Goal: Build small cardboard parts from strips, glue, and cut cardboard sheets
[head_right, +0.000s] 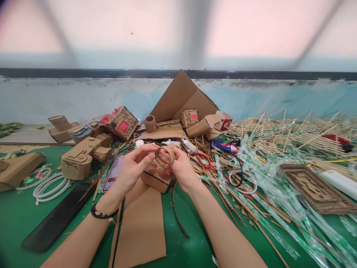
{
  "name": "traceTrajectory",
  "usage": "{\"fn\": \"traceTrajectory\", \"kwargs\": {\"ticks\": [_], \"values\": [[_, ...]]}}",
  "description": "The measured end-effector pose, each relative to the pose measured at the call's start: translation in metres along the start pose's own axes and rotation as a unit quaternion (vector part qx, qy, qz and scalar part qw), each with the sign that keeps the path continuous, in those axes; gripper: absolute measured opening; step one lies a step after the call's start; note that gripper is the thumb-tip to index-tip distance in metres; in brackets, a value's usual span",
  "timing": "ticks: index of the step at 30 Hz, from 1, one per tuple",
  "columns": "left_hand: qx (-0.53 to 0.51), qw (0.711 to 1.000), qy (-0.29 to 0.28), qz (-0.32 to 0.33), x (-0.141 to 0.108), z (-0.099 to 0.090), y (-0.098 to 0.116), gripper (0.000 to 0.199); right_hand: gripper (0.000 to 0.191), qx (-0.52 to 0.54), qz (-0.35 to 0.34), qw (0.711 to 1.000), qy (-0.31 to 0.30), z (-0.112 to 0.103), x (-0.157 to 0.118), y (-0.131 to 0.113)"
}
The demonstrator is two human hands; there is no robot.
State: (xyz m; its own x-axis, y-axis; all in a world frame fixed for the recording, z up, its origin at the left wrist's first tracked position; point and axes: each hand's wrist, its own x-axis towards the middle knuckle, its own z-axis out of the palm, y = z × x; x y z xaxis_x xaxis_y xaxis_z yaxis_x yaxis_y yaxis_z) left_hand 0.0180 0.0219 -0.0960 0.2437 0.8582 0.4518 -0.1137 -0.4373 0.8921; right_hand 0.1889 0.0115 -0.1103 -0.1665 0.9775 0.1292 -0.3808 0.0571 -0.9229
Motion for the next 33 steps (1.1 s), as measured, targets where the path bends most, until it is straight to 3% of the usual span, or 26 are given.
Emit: {"fn": "traceTrajectory", "kwargs": {"ticks": [9, 17, 23, 28, 31, 33], "values": [[-0.028, 0.998, -0.003, -0.051, -0.001, -0.001, 0.005, 0.025, 0.046, -0.007, -0.002, 1.0, 0.008, 0.002, -0.003, -0.005], [-0.01, 1.0, -0.025, 0.008, -0.001, -0.002, 0.007, 0.013, 0.044, -0.037, -0.022, 0.999, -0.011, 0.001, -0.005, -0.006], [-0.116, 0.992, 0.034, -0.039, 0.002, -0.004, 0.004, 0.027, 0.046, -0.019, -0.008, 0.999, 0.029, 0.001, -0.002, -0.005], [-0.125, 0.988, 0.076, -0.046, 0.006, -0.01, 0.002, 0.039, 0.039, -0.034, -0.143, 0.982, 0.116, -0.002, -0.001, -0.006], [-0.063, 0.995, 0.083, -0.013, 0.006, -0.01, 0.0, 0.037, 0.029, -0.151, -0.262, 0.94, 0.161, -0.002, -0.005, -0.006], [-0.014, 0.997, 0.081, 0.012, 0.004, -0.009, -0.001, 0.036, 0.026, -0.235, -0.325, 0.904, 0.148, -0.001, -0.007, -0.005]]}}
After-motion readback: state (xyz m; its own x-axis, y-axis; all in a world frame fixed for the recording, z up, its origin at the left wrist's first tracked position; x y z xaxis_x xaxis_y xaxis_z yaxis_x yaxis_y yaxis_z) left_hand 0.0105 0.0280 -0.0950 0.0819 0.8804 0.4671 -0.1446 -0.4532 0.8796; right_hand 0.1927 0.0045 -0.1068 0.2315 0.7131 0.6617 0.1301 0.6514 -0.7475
